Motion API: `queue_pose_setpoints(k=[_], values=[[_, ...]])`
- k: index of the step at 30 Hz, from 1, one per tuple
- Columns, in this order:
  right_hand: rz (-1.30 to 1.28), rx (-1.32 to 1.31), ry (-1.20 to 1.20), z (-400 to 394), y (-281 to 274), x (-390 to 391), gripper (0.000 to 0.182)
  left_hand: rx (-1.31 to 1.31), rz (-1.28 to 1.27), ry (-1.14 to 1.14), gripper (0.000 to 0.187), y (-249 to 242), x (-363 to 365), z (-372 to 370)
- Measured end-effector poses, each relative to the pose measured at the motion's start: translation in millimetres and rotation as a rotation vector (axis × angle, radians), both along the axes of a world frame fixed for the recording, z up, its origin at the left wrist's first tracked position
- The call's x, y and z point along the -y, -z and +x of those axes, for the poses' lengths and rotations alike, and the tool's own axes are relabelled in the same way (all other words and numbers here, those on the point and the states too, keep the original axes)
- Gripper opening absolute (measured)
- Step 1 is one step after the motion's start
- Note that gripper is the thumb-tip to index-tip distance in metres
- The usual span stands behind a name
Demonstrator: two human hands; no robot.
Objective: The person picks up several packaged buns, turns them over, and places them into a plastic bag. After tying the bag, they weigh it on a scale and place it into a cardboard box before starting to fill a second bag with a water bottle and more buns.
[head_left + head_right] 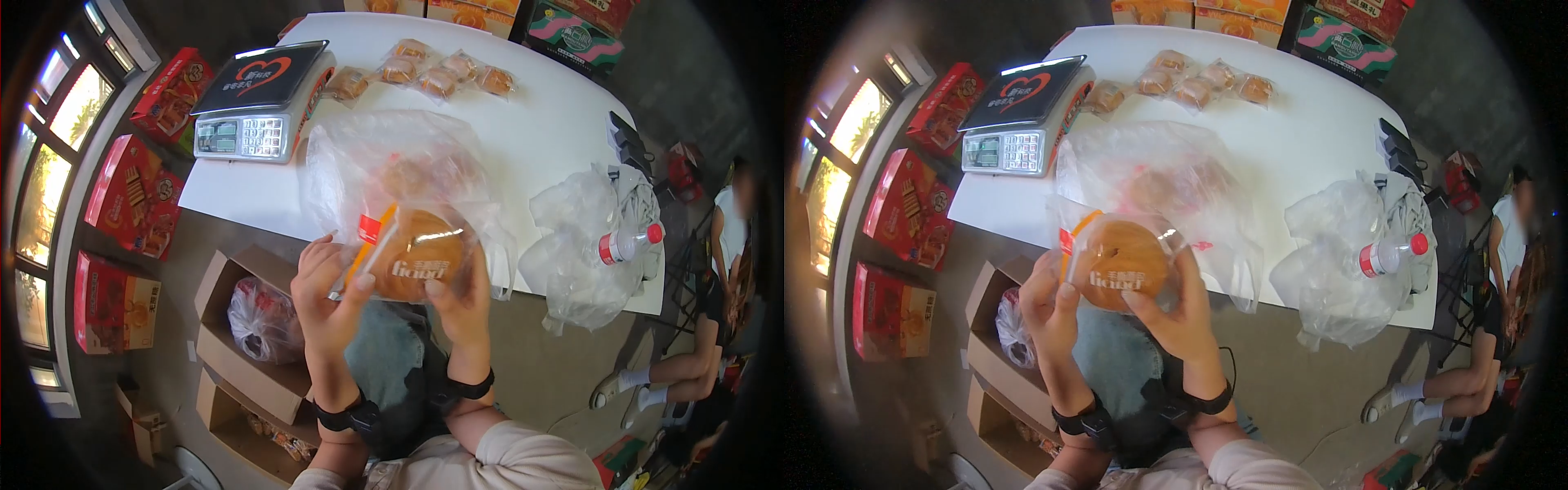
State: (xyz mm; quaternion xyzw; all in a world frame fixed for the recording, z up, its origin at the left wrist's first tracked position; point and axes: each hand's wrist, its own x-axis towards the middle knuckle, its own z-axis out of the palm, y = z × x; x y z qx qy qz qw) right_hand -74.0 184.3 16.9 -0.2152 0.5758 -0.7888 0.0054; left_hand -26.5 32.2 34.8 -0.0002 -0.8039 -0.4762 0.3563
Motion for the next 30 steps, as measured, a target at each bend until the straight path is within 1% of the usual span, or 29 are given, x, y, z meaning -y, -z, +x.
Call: queue_pose_setpoints(k=[1,2,3,4,5,6,7,8,9,10,11,12,13,14,16,17,18,19,20,21,22,23,24,25,26,27,28,29,30], values=[[-0.003,-0.007,-0.003,2,-3,-1,0.076,-0.027,-0.163,-0.015,0.03,-1,2,0],[-0.027,-0.016,0.128,5,-8,-2,0.074,-0.031,-0.164,-0.017,0.03,-4,1,2],[-0.05,-0.026,0.258,7,-11,-5,0.074,-0.025,0.066,0.005,0.027,-8,-2,3],[-0.048,-0.031,0.255,6,-7,-12,0.074,-0.019,0.296,0.028,0.024,-10,-4,5],[-0.126,-0.013,0.349,2,2,-22,0.069,-0.025,0.299,0.026,0.024,-11,-3,7],[-0.205,0.004,0.442,0,6,-31,0.063,0.0,0.314,-0.089,0.022,-11,0,8],[-0.203,-0.002,0.439,0,6,-39,0.063,0.026,0.329,-0.203,0.021,-11,3,8],[-0.304,0.021,0.447,1,5,-45,0.06,0.019,0.332,-0.203,0.021,-11,4,9],[-0.405,0.046,0.455,2,4,-48,0.057,0.05,0.313,-0.264,0.02,-11,6,9],[-0.403,0.042,0.453,5,2,-50,0.057,0.083,0.295,-0.324,0.02,-11,7,9],[-0.455,0.126,0.484,7,-3,-51,0.056,0.079,0.299,-0.323,0.02,-10,8,10],[-0.507,0.211,0.515,10,-6,-52,0.056,0.198,0.191,-0.339,0.023,-9,10,10],[-0.506,0.206,0.513,11,-6,-54,0.056,0.316,0.082,-0.353,0.027,-7,11,11],[-0.512,0.241,0.492,12,-3,-58,0.059,0.313,0.086,-0.354,0.027,-5,11,12],[-0.514,0.272,0.468,12,12,-73,0.062,0.593,-0.221,-0.367,0.038,1,12,17],[-0.584,0.274,0.244,11,28,-85,0.065,0.667,-0.304,-0.369,0.046,9,12,21],[-0.648,0.275,0.017,11,36,-95,0.067,0.662,-0.297,-0.374,0.046,11,12,23],[-0.643,0.27,0.009,12,37,-99,0.067,0.717,-0.344,-0.333,0.047,12,12,26],[-0.551,0.207,-0.104,12,38,-103,0.063,0.771,-0.391,-0.291,0.047,13,12,28],[-0.458,0.142,-0.215,11,34,-104,0.059,0.766,-0.385,-0.296,0.047,13,11,29],[-0.453,0.136,-0.22,10,27,-107,0.059,0.787,-0.39,-0.272,0.044,13,12,30],[-0.15,0.237,-0.327,8,17,-111,0.057,0.806,-0.396,-0.248,0.04,13,12,29],[0.159,0.332,-0.423,6,9,-112,0.056,0.798,-0.389,-0.251,0.04,13,13,28],[0.234,0.4,-0.404,4,5,-104,0.05,0.776,-0.344,-0.239,0.033,14,14,27],[0.242,0.395,-0.403,0,5,-101,0.05,0.754,-0.299,-0.226,0.027,15,15,27],[0.361,0.515,-0.388,-5,5,-99,0.05,0.747,-0.292,-0.227,0.027,14,14,25],[0.48,0.636,-0.371,-10,3,-95,0.05,0.7,-0.246,-0.286,0.021,12,14,23],[0.444,0.702,-0.403,-13,-1,-91,0.043,0.655,-0.2,-0.345,0.016,11,14,22],[0.45,0.698,-0.403,-16,1,-89,0.043,0.651,-0.194,-0.346,0.016,10,15,20]])
